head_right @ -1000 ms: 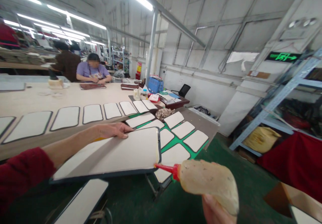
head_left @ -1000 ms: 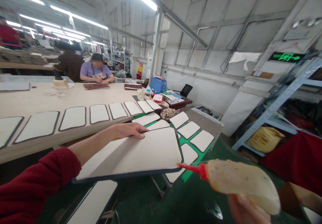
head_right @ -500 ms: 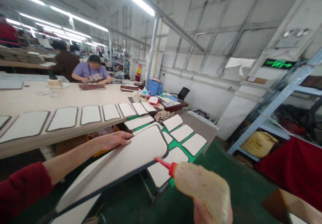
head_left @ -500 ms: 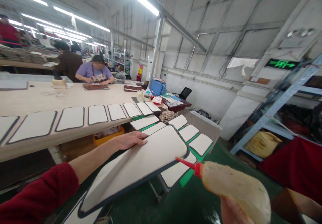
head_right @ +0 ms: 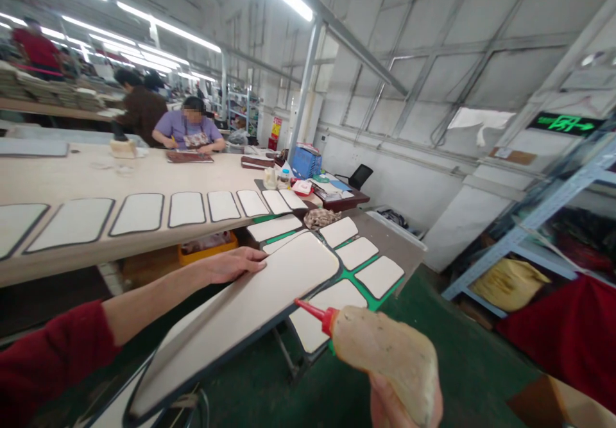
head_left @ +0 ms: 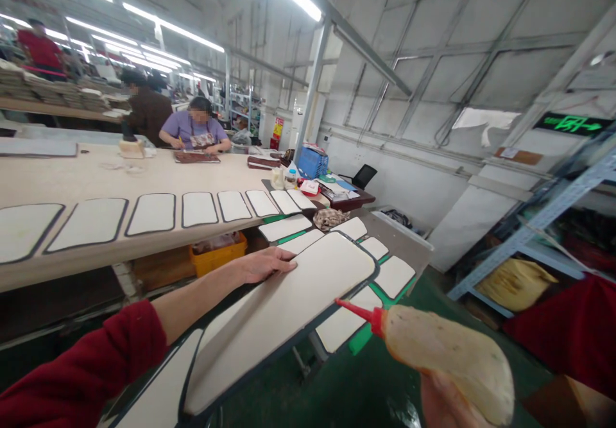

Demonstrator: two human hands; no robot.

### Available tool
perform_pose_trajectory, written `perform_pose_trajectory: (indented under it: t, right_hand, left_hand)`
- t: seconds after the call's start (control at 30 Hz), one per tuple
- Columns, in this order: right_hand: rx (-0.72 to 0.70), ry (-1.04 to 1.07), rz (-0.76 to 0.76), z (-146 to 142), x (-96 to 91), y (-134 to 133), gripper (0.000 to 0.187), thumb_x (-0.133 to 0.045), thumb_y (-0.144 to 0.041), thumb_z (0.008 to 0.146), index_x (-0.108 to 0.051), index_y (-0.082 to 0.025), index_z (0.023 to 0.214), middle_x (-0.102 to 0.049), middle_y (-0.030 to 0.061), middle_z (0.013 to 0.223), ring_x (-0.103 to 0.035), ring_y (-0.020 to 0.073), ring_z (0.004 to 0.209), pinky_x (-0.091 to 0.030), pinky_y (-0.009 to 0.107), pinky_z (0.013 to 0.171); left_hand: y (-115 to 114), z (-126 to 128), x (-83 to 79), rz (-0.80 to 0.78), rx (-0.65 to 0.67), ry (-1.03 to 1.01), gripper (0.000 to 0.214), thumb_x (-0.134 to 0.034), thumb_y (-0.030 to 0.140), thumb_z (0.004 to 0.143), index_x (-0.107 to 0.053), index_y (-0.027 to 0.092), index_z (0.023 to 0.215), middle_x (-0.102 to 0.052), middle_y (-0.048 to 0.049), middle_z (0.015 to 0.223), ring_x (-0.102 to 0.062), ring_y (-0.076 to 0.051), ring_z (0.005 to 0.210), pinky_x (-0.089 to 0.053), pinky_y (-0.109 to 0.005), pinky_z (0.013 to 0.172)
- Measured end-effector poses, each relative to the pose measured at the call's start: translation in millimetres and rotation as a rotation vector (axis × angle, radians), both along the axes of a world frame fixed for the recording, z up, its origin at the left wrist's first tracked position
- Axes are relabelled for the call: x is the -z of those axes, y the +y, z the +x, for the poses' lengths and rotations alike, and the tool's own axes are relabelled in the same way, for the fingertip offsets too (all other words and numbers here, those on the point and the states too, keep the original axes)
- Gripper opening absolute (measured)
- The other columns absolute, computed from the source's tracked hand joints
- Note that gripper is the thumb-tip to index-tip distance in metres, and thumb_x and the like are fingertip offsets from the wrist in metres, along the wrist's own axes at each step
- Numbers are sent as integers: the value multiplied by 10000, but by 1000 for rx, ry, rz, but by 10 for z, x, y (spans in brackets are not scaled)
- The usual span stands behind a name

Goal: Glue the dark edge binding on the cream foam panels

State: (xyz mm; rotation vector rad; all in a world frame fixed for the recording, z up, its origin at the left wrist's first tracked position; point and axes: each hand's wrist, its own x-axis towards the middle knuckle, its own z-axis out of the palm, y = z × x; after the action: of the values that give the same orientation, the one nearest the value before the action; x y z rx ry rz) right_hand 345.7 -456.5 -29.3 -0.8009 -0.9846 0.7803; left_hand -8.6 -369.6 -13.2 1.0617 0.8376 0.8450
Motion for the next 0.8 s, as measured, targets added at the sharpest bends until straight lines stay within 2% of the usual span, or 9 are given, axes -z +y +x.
perform_pose_trajectory:
  t: [0.1, 0.27, 0.37, 0.47, 0.57, 0.7, 0.8]
  right_hand:
    - [7, 76, 10, -10, -3, 34, 676, -949, -179, 514, -662, -185, 1126, -725, 82, 1017, -713, 225, 799, -622, 279, 702]
    - [30, 93, -42, -154, -73, 16, 671, -948, -265, 562, -650, -197, 1159, -716, 100, 1069, -711, 221, 835, -616, 275, 710]
    - [21, 129, -28, -272, -145, -25, 638, -960, -260, 524, -669, -190, 1087, -728, 88, 1030, -708, 196, 761, -614, 255, 684]
    - [40, 182, -70, -376, -220, -84, 652, -987, -290, 486, -682, -207, 1057, -737, 29, 941, -694, 146, 713, -594, 193, 706]
    - [43, 178, -108, -396, -236, -99, 657, -976, -310, 546, -677, -227, 1125, -731, -6, 867, -697, 125, 725, -570, 159, 774]
    - [-19, 71, 14, -366, -199, -70, 603, -948, -257, 583, -678, -199, 1119, -726, 24, 806, -695, 167, 663, -600, 202, 692]
    - [-2, 120, -79, -439, -233, -123, 597, -949, -308, 609, -675, -207, 1130, -739, 13, 896, -706, 140, 760, -571, 166, 794]
  left_hand:
    - [-7, -4, -3, -7, -28, 21, 558, -933, 486, 582, -772, 116, 969, -797, -106, 886, -725, -191, 745, -546, -268, 696]
    - [-29, -7, -15, -3, -60, 43, 552, -932, 507, 567, -767, 116, 921, -788, -94, 821, -710, -190, 704, -540, -288, 707]
    - [-40, -15, -17, 1, -66, 34, 545, -930, 515, 562, -763, 116, 894, -783, -90, 799, -701, -189, 666, -542, -310, 736]
    - [-48, -26, -23, -3, -71, 29, 543, -937, 513, 549, -760, 117, 877, -781, -87, 790, -699, -191, 664, -541, -322, 760]
    - [-53, -31, -33, -8, -76, 25, 534, -941, 504, 545, -759, 120, 869, -779, -81, 786, -703, -199, 689, -537, -331, 785]
    - [-47, -29, -40, -27, -98, 4, 537, -956, 499, 512, -753, 122, 836, -773, -71, 769, -695, -193, 685, -535, -339, 809]
    - [-34, -29, -36, -44, -109, -1, 573, -976, 497, 446, -745, 122, 812, -767, -65, 750, -683, -185, 671, -536, -339, 807]
